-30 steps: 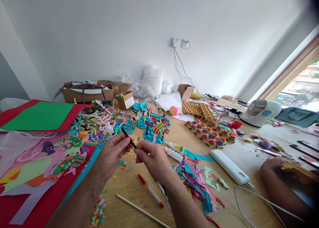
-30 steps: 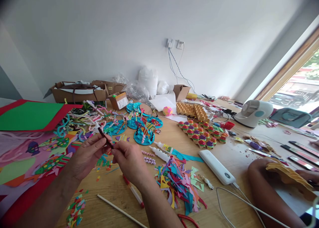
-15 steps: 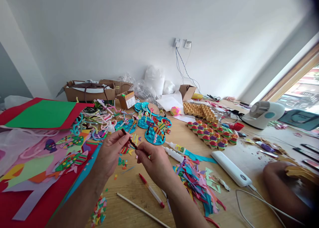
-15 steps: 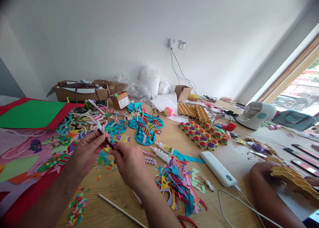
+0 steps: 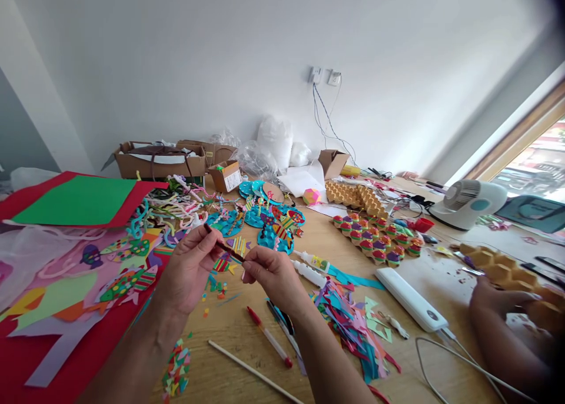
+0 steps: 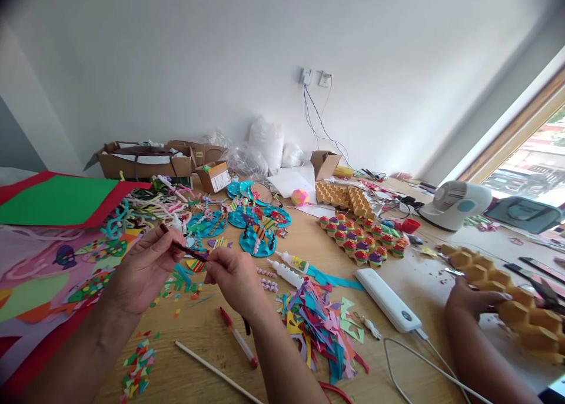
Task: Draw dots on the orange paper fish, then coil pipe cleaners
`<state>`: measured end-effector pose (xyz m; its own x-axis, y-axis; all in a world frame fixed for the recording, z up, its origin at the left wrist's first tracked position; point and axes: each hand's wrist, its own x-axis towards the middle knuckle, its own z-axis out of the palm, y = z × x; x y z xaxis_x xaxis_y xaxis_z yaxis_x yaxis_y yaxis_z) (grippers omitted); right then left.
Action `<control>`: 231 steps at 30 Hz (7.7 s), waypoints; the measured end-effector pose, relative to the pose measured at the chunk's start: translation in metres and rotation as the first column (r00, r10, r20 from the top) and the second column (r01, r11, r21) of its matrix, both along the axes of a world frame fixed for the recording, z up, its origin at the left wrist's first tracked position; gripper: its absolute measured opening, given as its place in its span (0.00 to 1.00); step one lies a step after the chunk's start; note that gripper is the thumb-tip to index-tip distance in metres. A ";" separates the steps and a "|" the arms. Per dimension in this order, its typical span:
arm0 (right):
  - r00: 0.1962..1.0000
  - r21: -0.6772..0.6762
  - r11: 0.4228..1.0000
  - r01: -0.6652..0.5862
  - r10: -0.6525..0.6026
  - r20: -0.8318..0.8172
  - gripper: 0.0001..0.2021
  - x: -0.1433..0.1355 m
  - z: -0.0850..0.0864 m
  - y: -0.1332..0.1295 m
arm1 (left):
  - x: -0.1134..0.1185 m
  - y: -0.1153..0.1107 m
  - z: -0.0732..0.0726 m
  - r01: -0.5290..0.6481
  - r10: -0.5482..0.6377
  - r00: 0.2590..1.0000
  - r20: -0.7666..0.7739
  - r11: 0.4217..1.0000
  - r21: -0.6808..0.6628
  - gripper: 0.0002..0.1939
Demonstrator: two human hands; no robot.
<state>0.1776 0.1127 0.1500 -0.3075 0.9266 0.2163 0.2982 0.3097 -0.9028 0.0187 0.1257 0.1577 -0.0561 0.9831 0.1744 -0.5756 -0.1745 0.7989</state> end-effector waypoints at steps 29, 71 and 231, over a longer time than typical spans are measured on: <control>0.988 -0.131 0.989 -0.075 0.056 -0.144 0.05 -0.001 -0.003 0.001 | -0.030 0.017 0.005 -0.198 0.193 0.968 0.163 0.980 0.017 0.04; 0.991 -0.114 0.993 -0.034 0.019 -0.131 0.04 0.001 -0.011 0.007 | -0.060 0.021 0.015 -0.305 0.287 0.934 0.214 0.951 0.054 0.12; 0.995 0.033 0.998 0.048 -0.051 0.086 0.12 -0.002 0.001 -0.008 | 0.008 -0.005 -0.008 0.191 -0.098 0.742 -0.663 0.979 0.069 0.11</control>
<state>0.1760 0.1044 0.1507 -0.2802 0.9346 0.2193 0.3904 0.3196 -0.8634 0.0269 0.1207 0.1497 0.2583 0.9370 0.2350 0.0523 -0.2565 0.9651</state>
